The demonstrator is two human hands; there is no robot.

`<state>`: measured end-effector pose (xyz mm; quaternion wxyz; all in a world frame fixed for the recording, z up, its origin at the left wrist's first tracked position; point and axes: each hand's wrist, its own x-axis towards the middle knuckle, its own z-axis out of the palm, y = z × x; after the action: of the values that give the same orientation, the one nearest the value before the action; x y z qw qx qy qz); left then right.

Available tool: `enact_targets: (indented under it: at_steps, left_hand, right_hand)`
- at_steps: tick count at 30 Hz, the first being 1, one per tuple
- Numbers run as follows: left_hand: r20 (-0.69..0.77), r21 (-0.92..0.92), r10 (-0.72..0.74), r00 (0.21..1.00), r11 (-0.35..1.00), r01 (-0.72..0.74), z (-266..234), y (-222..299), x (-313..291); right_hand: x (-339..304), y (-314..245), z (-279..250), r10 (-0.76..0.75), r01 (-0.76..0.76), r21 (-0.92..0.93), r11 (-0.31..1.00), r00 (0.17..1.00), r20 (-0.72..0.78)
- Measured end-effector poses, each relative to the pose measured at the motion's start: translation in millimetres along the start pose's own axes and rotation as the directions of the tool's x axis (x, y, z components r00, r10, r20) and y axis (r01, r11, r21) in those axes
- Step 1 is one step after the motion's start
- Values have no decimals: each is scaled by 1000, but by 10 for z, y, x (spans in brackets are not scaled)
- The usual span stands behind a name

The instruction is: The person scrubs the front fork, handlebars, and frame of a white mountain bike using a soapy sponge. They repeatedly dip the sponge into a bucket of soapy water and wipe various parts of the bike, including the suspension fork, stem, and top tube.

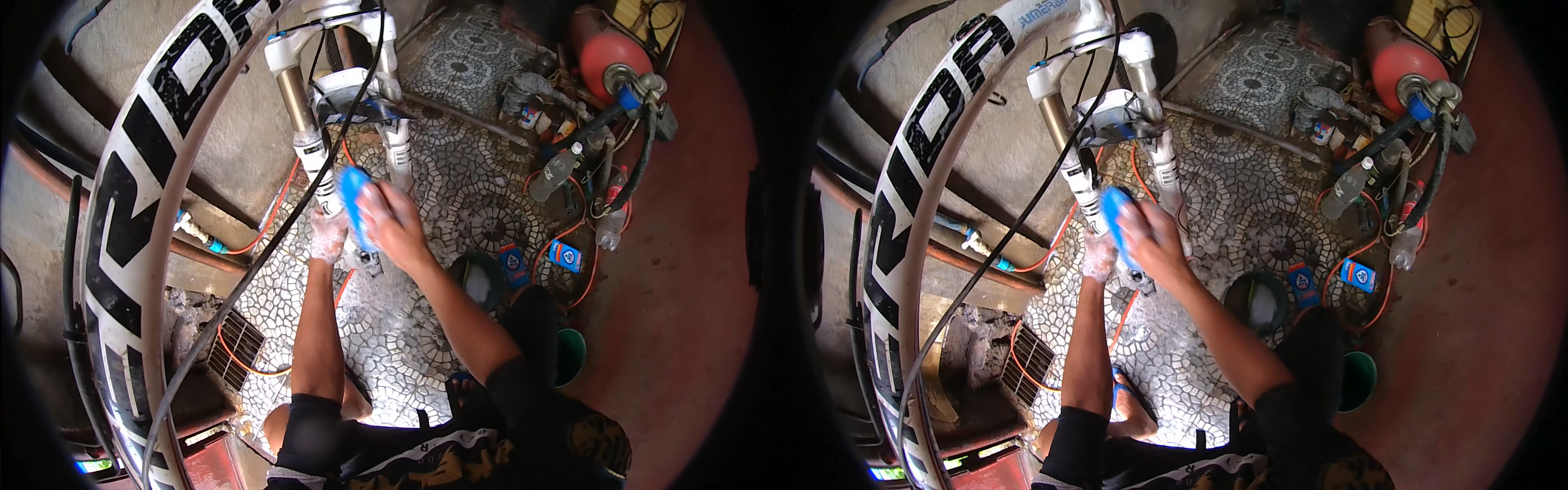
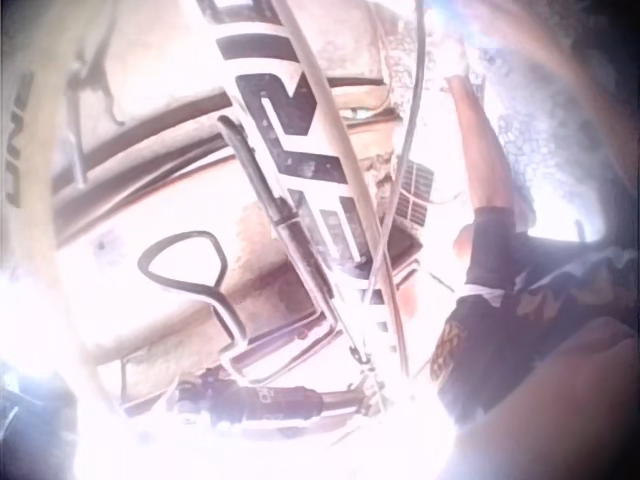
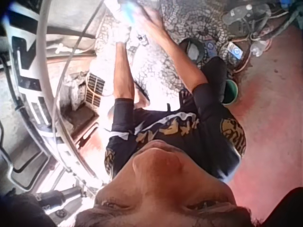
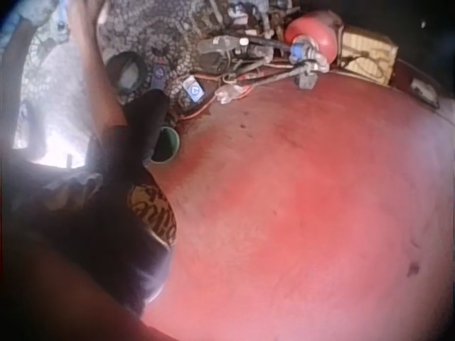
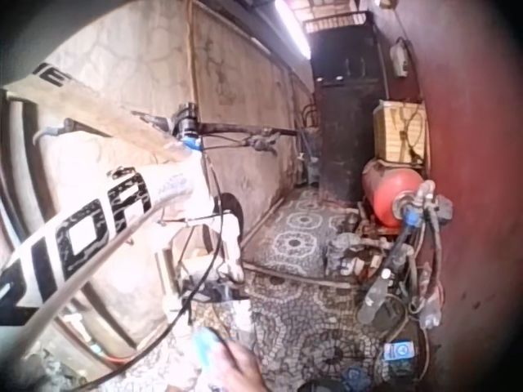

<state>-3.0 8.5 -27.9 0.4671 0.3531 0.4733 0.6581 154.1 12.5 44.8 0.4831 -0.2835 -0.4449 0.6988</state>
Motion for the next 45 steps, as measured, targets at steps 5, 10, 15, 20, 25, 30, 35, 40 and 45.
enact_targets:
  at_steps: [5, 10, 15, 20, 25, 30, 35, 40, 45]
  left_hand:
    - [7, 81, 28, 1000, 996, -28, -129, -72, 104]
    - [60, 457, 207, 976, 864, -211, -88, -115, 22]
    - [44, 465, -44, 998, 885, 18, -147, -12, -46]
    - [118, 381, 197, 973, 896, -228, -112, -33, -9]
    - [145, 171, -85, 986, 983, 60, -110, 0, -18]
    - [53, 219, -116, 992, 970, 101, -72, 70, -83]
    - [52, 186, -60, 997, 981, 49, -40, 83, -99]
    - [170, 200, -153, 974, 973, 118, -104, 48, -65]
    - [49, 232, 187, 981, 953, -193, -127, -166, -193]
  right_hand:
    - [186, 96, 407, -335, 282, -392, 876, 939, -73]
    - [255, -54, 449, -548, 394, -675, 624, 836, -19]
    - [223, -151, 268, -567, 578, -661, 479, 778, 269]
    - [229, -250, 200, -621, 649, -595, 474, 726, 297]
    - [221, -287, 124, -523, 488, -680, 546, 833, 178]
    - [222, -292, 109, -405, 437, -718, 542, 884, 233]
    - [242, -320, 157, -489, 459, -708, 537, 853, 182]
    - [330, -237, 124, -676, 500, -656, 565, 736, -21]
    - [421, -147, 145, 58, -150, -380, 913, 968, -243]
